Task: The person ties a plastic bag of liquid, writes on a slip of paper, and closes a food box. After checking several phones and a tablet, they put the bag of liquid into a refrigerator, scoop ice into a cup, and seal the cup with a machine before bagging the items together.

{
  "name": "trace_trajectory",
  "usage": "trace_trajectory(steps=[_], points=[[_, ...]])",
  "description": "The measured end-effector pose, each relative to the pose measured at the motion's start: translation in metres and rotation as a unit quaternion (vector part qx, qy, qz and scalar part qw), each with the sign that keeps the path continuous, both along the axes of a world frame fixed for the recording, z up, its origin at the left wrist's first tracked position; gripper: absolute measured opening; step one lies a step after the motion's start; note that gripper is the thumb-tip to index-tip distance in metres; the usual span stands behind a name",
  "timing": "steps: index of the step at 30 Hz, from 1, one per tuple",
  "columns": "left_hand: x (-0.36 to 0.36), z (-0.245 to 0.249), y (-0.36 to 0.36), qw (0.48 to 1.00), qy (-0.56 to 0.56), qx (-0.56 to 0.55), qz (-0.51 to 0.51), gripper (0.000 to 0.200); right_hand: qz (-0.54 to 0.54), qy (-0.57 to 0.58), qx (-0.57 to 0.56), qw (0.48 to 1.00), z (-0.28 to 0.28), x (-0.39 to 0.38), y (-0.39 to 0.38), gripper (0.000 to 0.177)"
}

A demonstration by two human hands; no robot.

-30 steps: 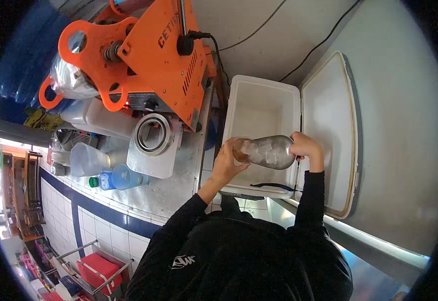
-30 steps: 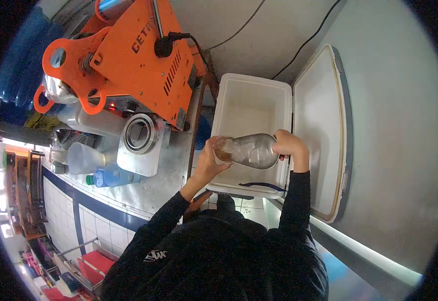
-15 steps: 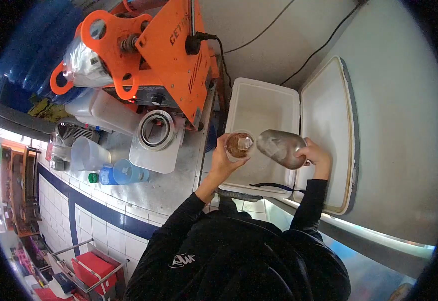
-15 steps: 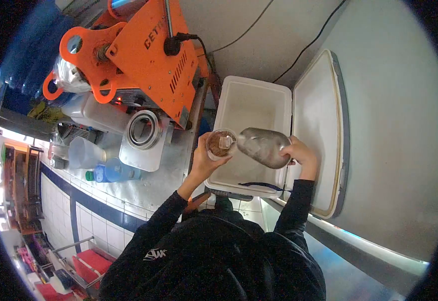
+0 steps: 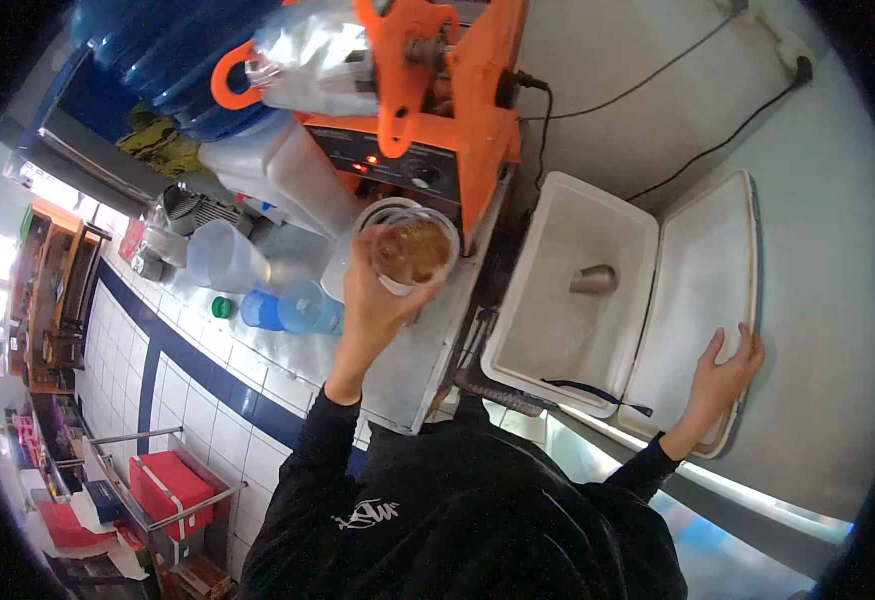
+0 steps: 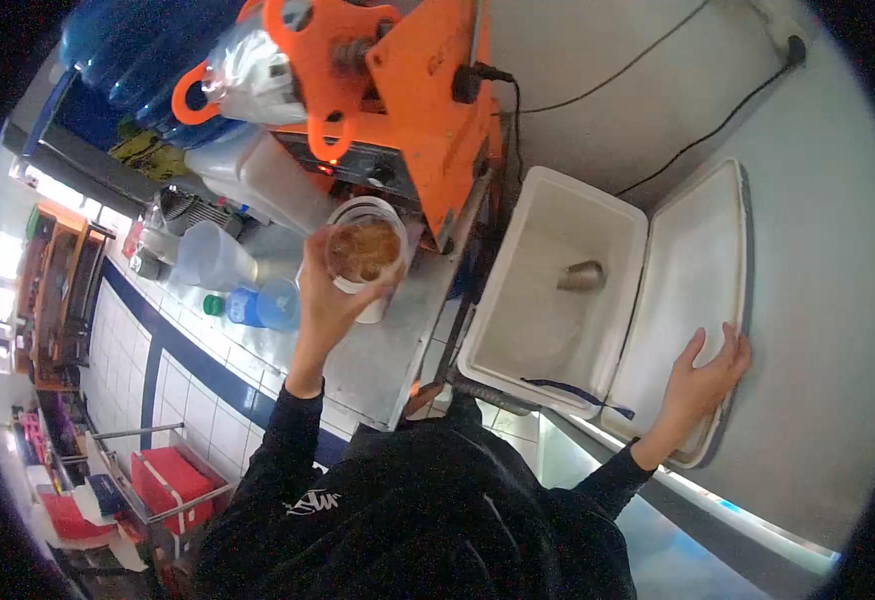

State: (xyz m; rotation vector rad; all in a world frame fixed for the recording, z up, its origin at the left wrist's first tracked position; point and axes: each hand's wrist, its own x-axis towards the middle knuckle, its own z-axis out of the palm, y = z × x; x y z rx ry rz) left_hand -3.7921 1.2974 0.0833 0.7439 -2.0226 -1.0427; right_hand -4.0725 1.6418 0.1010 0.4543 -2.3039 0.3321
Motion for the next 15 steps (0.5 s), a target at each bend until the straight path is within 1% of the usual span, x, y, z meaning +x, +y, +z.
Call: trace_trajectory(steps=[2,3,4,6,7,9,10,12,14,15], points=[[0.015,0.001,-0.027,0.998,-0.006,-0.059,0.028,0.076,-0.098,0.063,0.048,0.992,0.007,0.016,-0.006,0.037],[0.019,-0.005,-0.041,0.998,0.000,-0.057,0.021,0.076,-0.146,0.094,0.074,0.982,0.013,0.023,-0.011,0.035],[0.022,-0.016,-0.057,0.998,0.005,-0.055,0.012,0.075,-0.240,0.026,0.079,0.967,0.013,0.028,-0.013,0.039],[0.028,-0.020,-0.078,0.997,0.033,-0.068,-0.030,0.073,-0.343,-0.041,0.153,0.926,0.016,0.043,-0.027,0.044],[0.027,-0.023,-0.086,0.997,0.032,-0.056,-0.039,0.073,-0.393,-0.071,0.187,0.898,0.017,0.047,-0.035,0.047],[0.025,-0.034,-0.100,0.998,0.030,-0.028,-0.057,0.073,-0.347,-0.136,0.153,0.915,0.015,0.031,-0.029,0.052],[0.025,-0.039,-0.104,0.997,0.031,-0.035,-0.064,0.074,-0.325,-0.171,0.137,0.920,0.013,0.034,-0.027,0.055],[0.020,-0.045,-0.113,0.994,0.039,-0.054,-0.082,0.074,-0.178,-0.220,0.111,0.953,0.013,0.063,-0.068,0.060],[0.018,-0.055,-0.121,0.992,0.033,-0.064,-0.107,0.075,-0.083,-0.231,0.085,0.966,-0.010,0.105,-0.122,0.066],[0.017,-0.062,-0.124,0.990,0.031,-0.069,-0.121,0.075,-0.066,-0.241,0.079,0.965,-0.032,0.119,-0.146,0.067]])
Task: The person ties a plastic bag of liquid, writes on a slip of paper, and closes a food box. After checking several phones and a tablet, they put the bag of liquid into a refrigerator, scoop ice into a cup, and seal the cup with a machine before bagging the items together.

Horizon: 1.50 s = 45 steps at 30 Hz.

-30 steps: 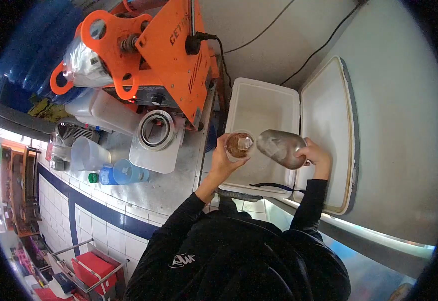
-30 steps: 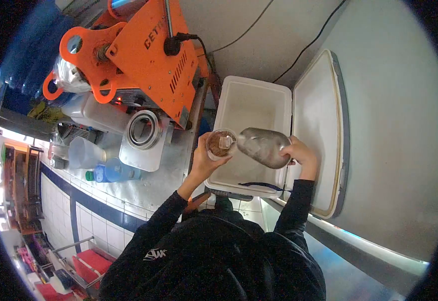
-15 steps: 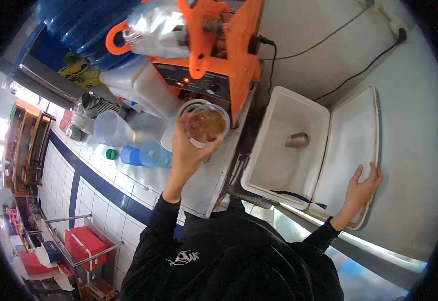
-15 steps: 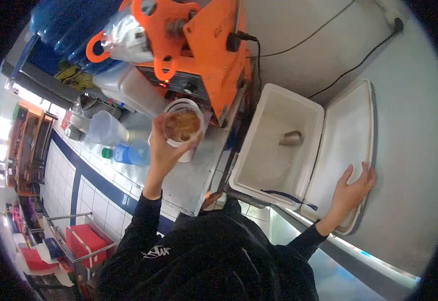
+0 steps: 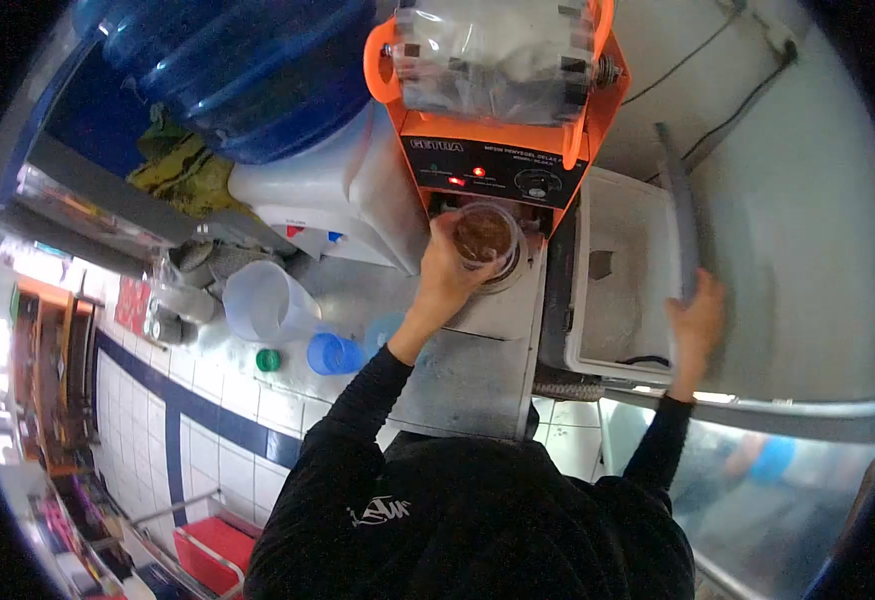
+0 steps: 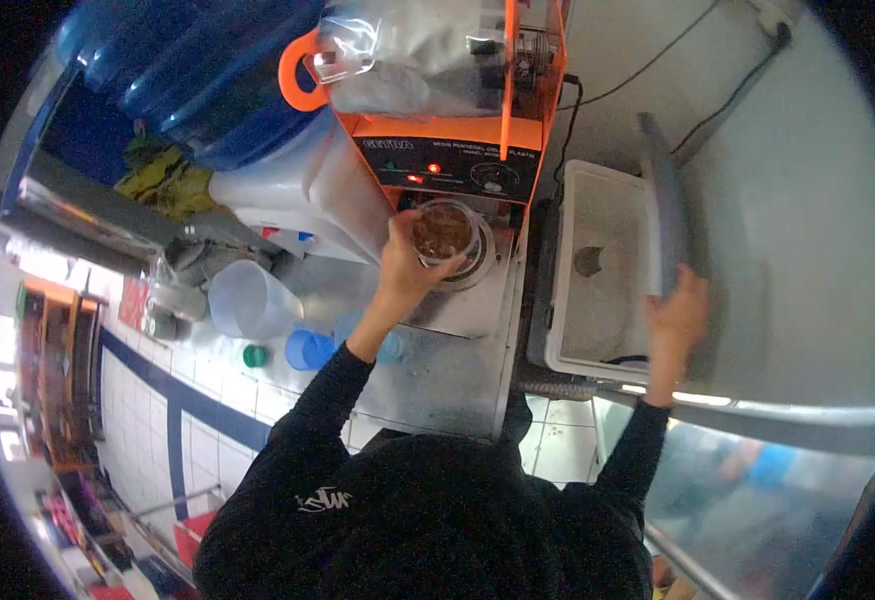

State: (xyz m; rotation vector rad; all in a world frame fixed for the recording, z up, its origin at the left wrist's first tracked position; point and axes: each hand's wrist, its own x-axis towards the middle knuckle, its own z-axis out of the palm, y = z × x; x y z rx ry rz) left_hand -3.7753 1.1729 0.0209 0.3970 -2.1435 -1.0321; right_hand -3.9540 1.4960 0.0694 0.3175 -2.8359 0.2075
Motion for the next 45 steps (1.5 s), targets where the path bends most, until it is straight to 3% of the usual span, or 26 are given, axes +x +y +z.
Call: trace_trajectory(steps=[1,4,8,10,12,13,14,16,19,23,26,27,29,30,31,32,33,36,39,45], points=[[0.000,-0.011,-0.003,0.998,-0.040,0.039,-0.014,0.078,0.005,-0.025,-0.027,0.999,-0.015,0.018,-0.026,0.066],[0.008,-0.004,0.002,0.985,-0.168,-0.048,0.010,0.084,0.003,-0.015,0.006,1.000,-0.081,0.042,-0.066,0.068],[0.003,-0.049,-0.008,0.987,-0.105,-0.117,-0.014,0.091,0.004,-0.032,0.051,0.998,-0.142,0.073,-0.085,0.069],[0.000,-0.059,-0.010,0.978,-0.120,-0.171,0.002,0.092,0.016,-0.048,-0.069,0.996,-0.173,0.093,-0.087,0.067],[-0.001,-0.053,-0.010,0.979,-0.135,-0.153,-0.007,0.093,0.056,-0.086,-0.208,0.973,-0.204,0.118,-0.084,0.063],[0.000,-0.052,-0.010,0.979,-0.146,-0.144,-0.011,0.094,0.089,-0.117,-0.287,0.947,-0.215,0.132,-0.082,0.061],[0.000,-0.056,-0.012,0.976,-0.162,-0.144,-0.018,0.097,0.076,-0.236,-0.389,0.887,-0.200,0.152,-0.086,0.058],[-0.006,-0.063,-0.019,0.969,-0.195,-0.151,-0.032,0.103,0.053,-0.443,-0.568,0.691,-0.165,0.187,-0.105,0.052],[-0.006,-0.060,-0.021,0.968,-0.209,-0.130,-0.043,0.107,0.080,-0.485,-0.661,0.567,-0.143,0.218,-0.131,0.042],[-0.002,-0.045,-0.025,0.955,-0.271,-0.083,-0.083,0.112,0.086,-0.433,-0.763,0.472,-0.130,0.232,-0.167,0.035],[0.018,-0.024,-0.021,0.958,-0.180,-0.192,-0.112,0.116,0.079,-0.407,-0.799,0.436,-0.129,0.237,-0.176,0.036],[0.032,-0.004,-0.018,0.947,-0.135,-0.262,-0.127,0.101,0.090,-0.392,-0.806,0.435,-0.135,0.236,-0.178,0.037],[0.040,0.087,-0.021,0.930,-0.056,-0.158,-0.326,0.070,0.102,-0.361,-0.824,0.424,-0.153,0.237,-0.185,0.038],[0.046,0.141,-0.014,0.944,-0.003,-0.173,-0.282,0.037,0.107,-0.355,-0.828,0.421,-0.157,0.239,-0.188,0.038],[0.026,0.175,-0.040,0.898,0.172,-0.294,-0.278,0.024,0.113,-0.350,-0.830,0.420,-0.157,0.238,-0.188,0.037],[0.002,0.226,-0.059,0.865,0.199,-0.375,-0.268,0.024,0.119,-0.343,-0.832,0.419,-0.157,0.237,-0.189,0.037],[-0.022,0.276,-0.059,0.834,0.220,-0.472,-0.181,0.026,0.113,-0.338,-0.839,0.412,-0.158,0.237,-0.192,0.035],[-0.089,0.331,-0.075,0.817,0.072,-0.564,-0.092,0.028,0.102,-0.321,-0.855,0.394,-0.163,0.236,-0.200,0.031],[-0.143,0.329,-0.102,0.823,-0.093,-0.554,-0.086,0.033,0.089,-0.315,-0.857,0.398,-0.168,0.235,-0.203,0.024],[-0.170,0.314,-0.129,0.848,-0.158,-0.496,-0.099,0.046,0.044,-0.349,-0.838,0.417,-0.164,0.228,-0.210,0.017]])
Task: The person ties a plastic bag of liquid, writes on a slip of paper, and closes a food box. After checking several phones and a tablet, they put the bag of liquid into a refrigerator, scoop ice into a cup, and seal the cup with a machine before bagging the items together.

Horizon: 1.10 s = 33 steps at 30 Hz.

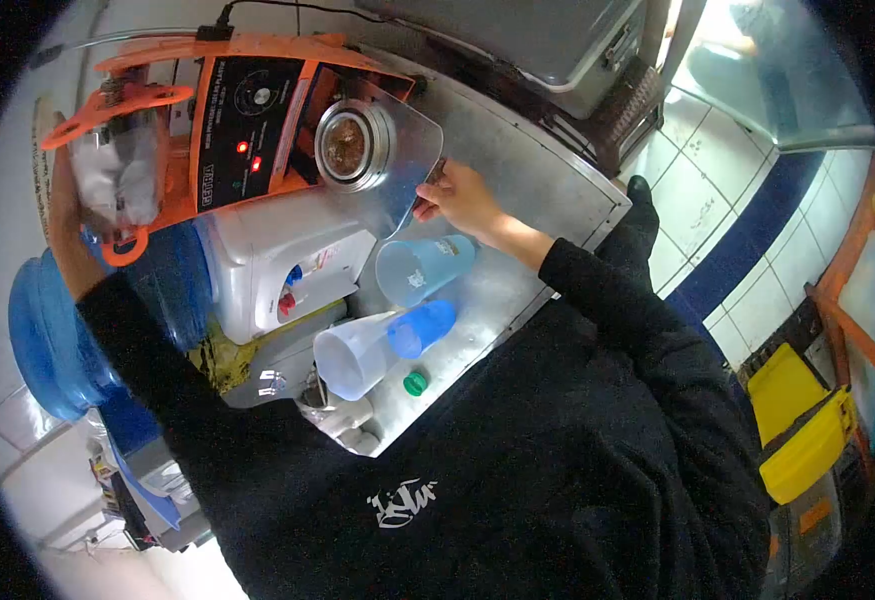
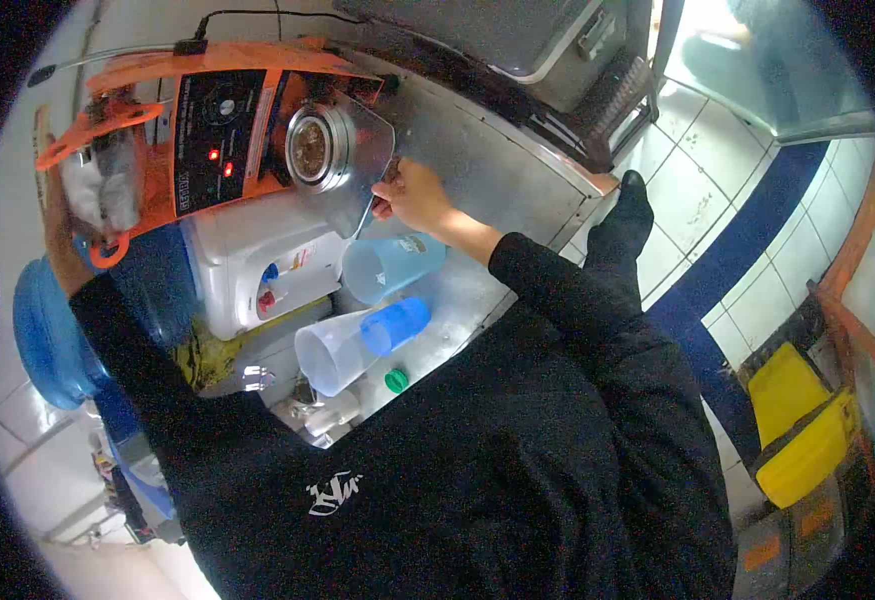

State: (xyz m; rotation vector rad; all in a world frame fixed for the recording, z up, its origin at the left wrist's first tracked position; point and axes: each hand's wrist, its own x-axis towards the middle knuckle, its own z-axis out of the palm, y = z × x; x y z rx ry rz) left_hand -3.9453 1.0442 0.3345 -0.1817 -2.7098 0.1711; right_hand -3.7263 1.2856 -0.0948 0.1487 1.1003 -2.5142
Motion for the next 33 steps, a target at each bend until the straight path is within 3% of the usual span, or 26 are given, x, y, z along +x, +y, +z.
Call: trace_trajectory(steps=[3,4,5,8,9,10,13,17,18,22,30,33], points=[[0.003,-0.005,-0.009,0.999,0.023,-0.009,-0.022,0.054,-0.037,0.011,-0.006,0.999,-0.004,-0.002,-0.011,0.014],[0.012,-0.010,-0.009,0.996,0.056,-0.057,-0.040,0.057,-0.060,0.020,-0.005,0.998,0.001,-0.003,-0.012,0.013],[0.033,-0.026,0.010,0.962,0.156,-0.209,-0.079,0.061,-0.082,0.029,-0.004,0.996,0.006,-0.004,-0.012,0.013],[0.073,-0.077,0.085,0.942,0.296,-0.154,-0.025,0.061,-0.061,0.001,0.011,0.998,0.015,-0.024,-0.016,0.013],[0.075,-0.087,0.090,0.924,0.358,-0.134,-0.014,0.062,-0.059,0.007,0.019,0.998,0.013,-0.032,-0.019,0.013],[0.068,-0.086,0.083,0.882,0.412,-0.212,-0.089,0.061,-0.055,0.012,0.026,0.998,0.011,-0.040,-0.023,0.013],[0.063,-0.116,0.072,0.804,0.523,-0.278,-0.045,0.063,-0.044,-0.005,0.033,0.999,0.010,-0.060,-0.035,0.015],[0.058,-0.129,0.068,0.804,0.530,-0.265,-0.044,0.072,-0.050,-0.009,0.039,0.998,0.020,-0.089,-0.044,0.017],[0.062,-0.135,0.071,0.832,0.499,-0.241,-0.023,0.076,-0.048,-0.014,0.042,0.998,0.024,-0.095,-0.047,0.017],[0.063,-0.152,0.078,0.860,0.477,-0.180,-0.016,0.087,-0.032,-0.017,0.034,0.999,0.025,-0.125,-0.061,0.015],[0.058,-0.171,0.074,0.856,0.494,-0.153,-0.001,0.097,0.012,-0.040,-0.044,0.998,0.012,-0.163,-0.084,0.014],[0.062,-0.171,0.081,0.855,0.495,-0.153,0.006,0.097,0.022,-0.046,-0.073,0.996,0.025,-0.158,-0.071,0.025]])
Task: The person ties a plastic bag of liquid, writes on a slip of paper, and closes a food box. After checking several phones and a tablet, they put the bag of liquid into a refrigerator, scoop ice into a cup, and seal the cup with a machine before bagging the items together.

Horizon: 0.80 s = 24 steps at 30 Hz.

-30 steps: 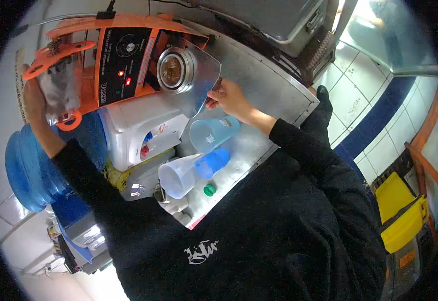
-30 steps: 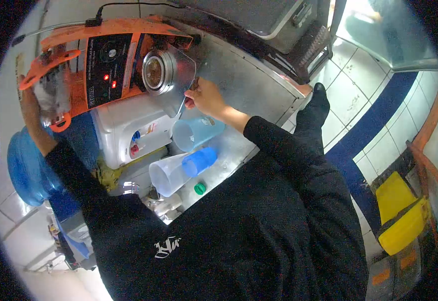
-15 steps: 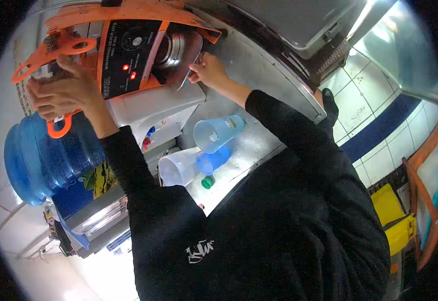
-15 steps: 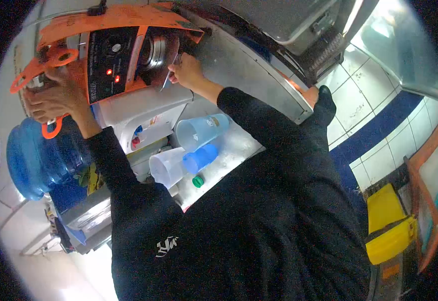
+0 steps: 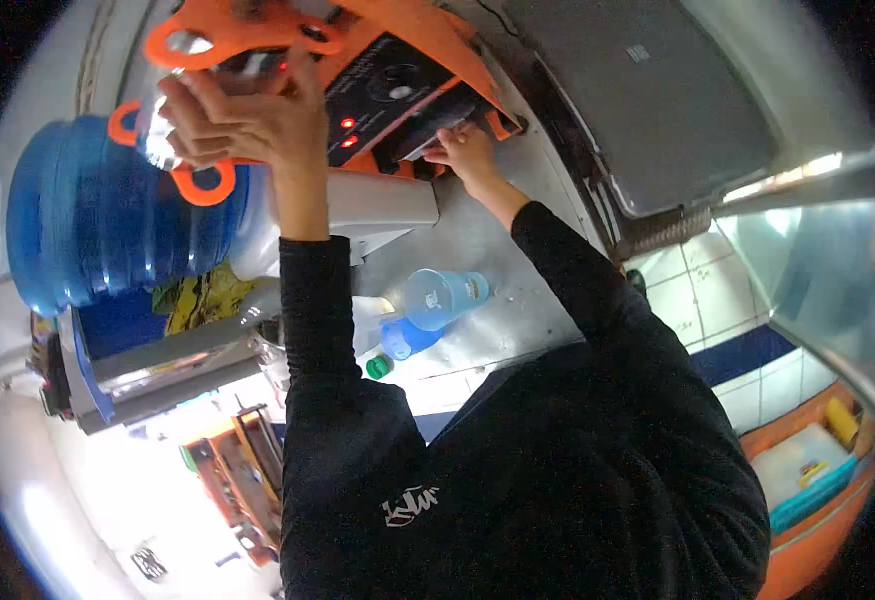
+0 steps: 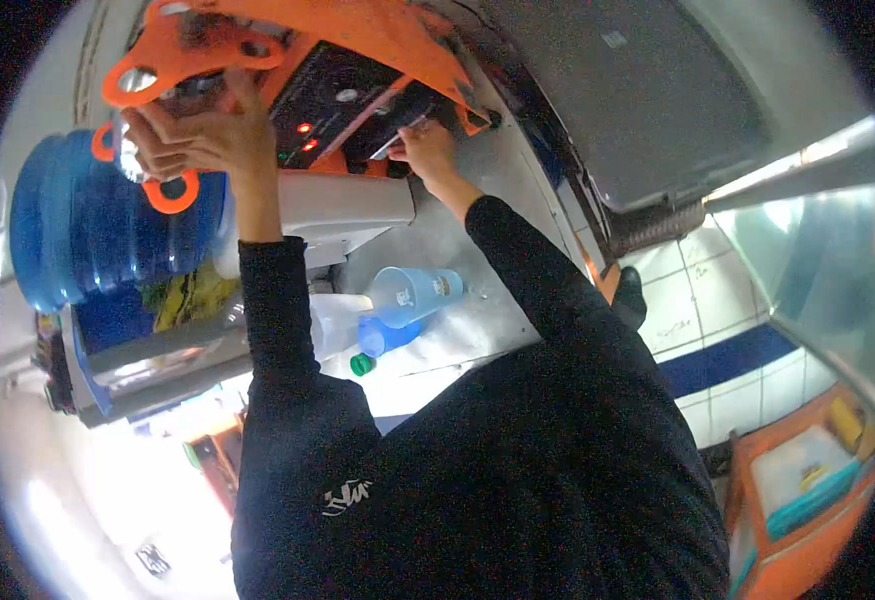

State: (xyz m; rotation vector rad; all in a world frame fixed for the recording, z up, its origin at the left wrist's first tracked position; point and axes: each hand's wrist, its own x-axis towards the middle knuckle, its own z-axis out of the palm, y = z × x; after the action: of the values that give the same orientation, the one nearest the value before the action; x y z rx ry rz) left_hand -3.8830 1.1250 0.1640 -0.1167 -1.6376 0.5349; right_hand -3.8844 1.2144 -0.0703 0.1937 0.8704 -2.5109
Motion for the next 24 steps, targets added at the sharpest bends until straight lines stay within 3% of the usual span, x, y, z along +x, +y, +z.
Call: trace_trajectory(steps=[6,7,10,12,13,14,15,16,18,20,21,24], points=[[0.000,-0.001,0.002,1.000,0.012,0.012,-0.006,0.093,0.029,0.056,0.025,0.998,-0.010,-0.001,0.002,0.039],[0.000,-0.002,0.002,1.000,0.013,0.015,-0.006,0.093,0.027,0.044,0.014,0.999,-0.020,-0.001,-0.002,0.027],[-0.001,-0.003,0.003,0.999,0.028,0.035,-0.012,0.086,0.216,0.106,0.097,0.966,0.000,-0.002,0.032,0.042],[-0.003,-0.003,0.003,0.998,0.041,0.041,-0.017,0.081,0.484,0.191,0.219,0.825,0.074,-0.007,0.087,0.050],[-0.004,-0.002,0.004,0.998,0.047,0.044,-0.021,0.078,0.598,0.251,0.109,0.753,0.110,-0.023,0.111,0.051],[-0.004,-0.002,0.004,0.997,0.052,0.048,-0.025,0.075,0.607,0.435,0.125,0.654,0.178,-0.037,0.131,0.049],[-0.004,-0.002,0.004,0.997,0.055,0.052,-0.028,0.072,0.579,0.560,0.141,0.575,0.245,-0.054,0.149,0.054],[-0.004,-0.003,0.003,0.997,0.059,0.052,-0.025,0.070,0.494,0.640,0.173,0.563,0.298,-0.077,0.166,0.054],[-0.004,0.000,0.005,0.996,0.069,0.050,-0.024,0.067,0.226,0.748,0.226,0.582,0.374,-0.125,0.152,0.059],[-0.002,-0.002,0.006,0.996,0.067,0.058,-0.023,0.065,-0.046,0.754,0.257,0.603,0.422,-0.194,0.097,0.064],[0.001,-0.003,0.005,0.997,0.052,0.061,-0.015,0.065,-0.116,0.724,0.248,0.633,0.433,-0.294,0.052,0.069],[0.007,-0.002,0.010,0.996,0.016,0.088,-0.026,0.063,-0.062,0.620,0.303,0.721,0.455,-0.348,0.007,0.048]])
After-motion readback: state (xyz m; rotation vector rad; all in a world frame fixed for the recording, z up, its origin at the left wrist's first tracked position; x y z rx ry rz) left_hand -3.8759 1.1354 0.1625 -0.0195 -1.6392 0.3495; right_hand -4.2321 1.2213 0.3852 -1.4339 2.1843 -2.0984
